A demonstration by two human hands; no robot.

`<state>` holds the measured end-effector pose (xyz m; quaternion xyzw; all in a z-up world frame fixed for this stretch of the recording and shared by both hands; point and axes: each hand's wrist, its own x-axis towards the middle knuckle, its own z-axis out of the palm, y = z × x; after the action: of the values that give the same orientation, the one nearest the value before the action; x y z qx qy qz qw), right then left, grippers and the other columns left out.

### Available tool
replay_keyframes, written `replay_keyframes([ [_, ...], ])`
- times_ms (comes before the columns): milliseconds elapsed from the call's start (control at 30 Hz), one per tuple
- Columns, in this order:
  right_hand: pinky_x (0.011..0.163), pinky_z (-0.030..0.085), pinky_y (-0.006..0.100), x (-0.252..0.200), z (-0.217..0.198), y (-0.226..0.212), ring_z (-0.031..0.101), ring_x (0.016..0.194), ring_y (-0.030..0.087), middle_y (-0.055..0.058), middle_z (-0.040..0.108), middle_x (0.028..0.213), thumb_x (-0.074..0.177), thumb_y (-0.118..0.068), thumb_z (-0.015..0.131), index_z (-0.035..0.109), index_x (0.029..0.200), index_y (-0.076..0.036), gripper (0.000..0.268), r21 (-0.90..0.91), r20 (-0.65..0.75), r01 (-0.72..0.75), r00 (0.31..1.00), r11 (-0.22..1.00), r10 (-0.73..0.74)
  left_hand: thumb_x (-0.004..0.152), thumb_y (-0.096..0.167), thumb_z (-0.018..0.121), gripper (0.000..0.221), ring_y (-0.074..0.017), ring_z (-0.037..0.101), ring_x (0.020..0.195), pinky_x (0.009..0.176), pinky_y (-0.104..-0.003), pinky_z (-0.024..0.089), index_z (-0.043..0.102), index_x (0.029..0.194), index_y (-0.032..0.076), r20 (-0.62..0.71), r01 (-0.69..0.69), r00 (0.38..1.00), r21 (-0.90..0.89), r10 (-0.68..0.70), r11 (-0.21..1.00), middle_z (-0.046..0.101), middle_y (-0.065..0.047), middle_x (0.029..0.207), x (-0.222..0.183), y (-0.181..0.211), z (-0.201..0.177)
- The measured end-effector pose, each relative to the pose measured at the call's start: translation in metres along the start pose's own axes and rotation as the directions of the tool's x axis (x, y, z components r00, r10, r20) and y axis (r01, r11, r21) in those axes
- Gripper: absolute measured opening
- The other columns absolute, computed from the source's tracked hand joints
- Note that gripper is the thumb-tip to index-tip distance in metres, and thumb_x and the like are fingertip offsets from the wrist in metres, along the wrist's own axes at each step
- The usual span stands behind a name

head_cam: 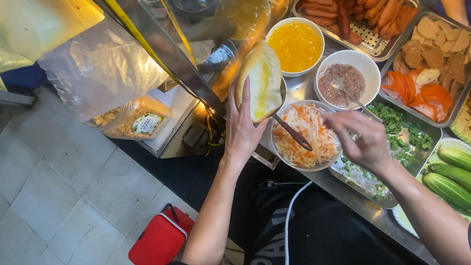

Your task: Prepare a Banh Mi sandwich by cutting bread, adding various meat and vegetable fillings, and toasting it in a press before completing a sale.

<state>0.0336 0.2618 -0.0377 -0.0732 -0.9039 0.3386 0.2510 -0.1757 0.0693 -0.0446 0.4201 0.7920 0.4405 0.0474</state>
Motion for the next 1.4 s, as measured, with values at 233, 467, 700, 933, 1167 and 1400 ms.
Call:
replay_keyframes([
  [233, 0.082, 0.061, 0.033, 0.075, 0.046, 0.062, 0.073, 0.092, 0.021, 0.015, 0.074, 0.110, 0.111, -0.020, 0.056, 0.069, 0.132, -0.004, 0.030, 0.077, -0.116, -0.420, 0.897, 0.904, 0.426, 0.072, 0.011, 0.092, 0.118, -0.0468, 0.037, 0.147, 0.120, -0.051, 0.040, 0.017, 0.163, 0.012, 0.008, 0.057, 0.998, -0.031, -0.057, 0.998, 0.028, -0.030, 0.158, -0.012, 0.003, -0.013],
  [467, 0.090, 0.051, 0.047, 0.032, -0.005, 0.040, 0.068, 0.106, 0.035, 0.023, 0.072, 0.121, 0.096, -0.031, 0.074, 0.061, 0.139, -0.006, 0.052, -0.420, 0.011, -0.271, 0.953, 0.866, 0.303, 0.082, 0.011, 0.086, 0.101, -0.0374, 0.050, 0.143, 0.117, -0.045, 0.047, 0.026, 0.163, 0.009, 0.007, 0.150, 0.988, -0.260, -0.154, 0.954, 0.036, -0.025, 0.158, -0.027, -0.002, -0.017],
  [700, 0.078, 0.055, 0.035, -0.021, -0.003, 0.081, 0.071, 0.087, 0.024, 0.017, 0.075, 0.099, 0.098, -0.027, 0.075, 0.063, 0.139, -0.006, 0.048, -0.010, -0.215, -0.719, 0.680, 0.694, 0.701, 0.079, 0.007, 0.087, 0.105, -0.0385, 0.047, 0.144, 0.118, -0.046, 0.044, 0.024, 0.163, 0.008, 0.035, 0.084, 0.996, -0.290, -0.077, 0.953, 0.038, -0.025, 0.159, -0.016, 0.008, 0.003],
  [933, 0.071, 0.055, 0.034, 0.004, 0.000, 0.080, 0.071, 0.079, 0.021, 0.015, 0.075, 0.094, 0.109, -0.015, 0.066, 0.075, 0.120, -0.001, 0.019, -0.093, -0.386, -0.486, 0.822, 0.869, 0.418, 0.081, 0.006, 0.088, 0.104, -0.0372, 0.049, 0.144, 0.118, -0.045, 0.047, 0.025, 0.163, 0.009, 0.070, 0.027, 0.998, -0.326, -0.004, 0.945, 0.039, -0.024, 0.157, -0.010, 0.024, 0.021],
  [1167, 0.067, 0.055, 0.036, -0.023, 0.005, 0.064, 0.068, 0.075, 0.023, 0.016, 0.071, 0.091, 0.108, -0.010, 0.061, 0.074, 0.115, 0.002, 0.018, -0.155, -0.207, -0.285, 0.946, 0.946, 0.251, 0.080, 0.008, 0.089, 0.103, -0.0368, 0.049, 0.143, 0.118, -0.044, 0.045, 0.027, 0.163, 0.007, 0.058, 0.039, 0.998, -0.287, -0.023, 0.957, 0.041, -0.024, 0.155, -0.013, 0.025, 0.022],
  [1400, 0.064, 0.056, 0.032, -0.033, 0.004, 0.036, 0.069, 0.073, 0.018, 0.013, 0.072, 0.089, 0.111, -0.019, 0.054, 0.074, 0.120, 0.000, 0.029, 0.077, -0.252, -0.499, 0.828, 0.863, 0.501, 0.080, 0.009, 0.090, 0.104, -0.0358, 0.050, 0.143, 0.118, -0.044, 0.046, 0.027, 0.163, 0.009, 0.080, 0.056, 0.996, -0.272, -0.036, 0.961, 0.040, -0.024, 0.156, -0.014, 0.031, 0.025],
])
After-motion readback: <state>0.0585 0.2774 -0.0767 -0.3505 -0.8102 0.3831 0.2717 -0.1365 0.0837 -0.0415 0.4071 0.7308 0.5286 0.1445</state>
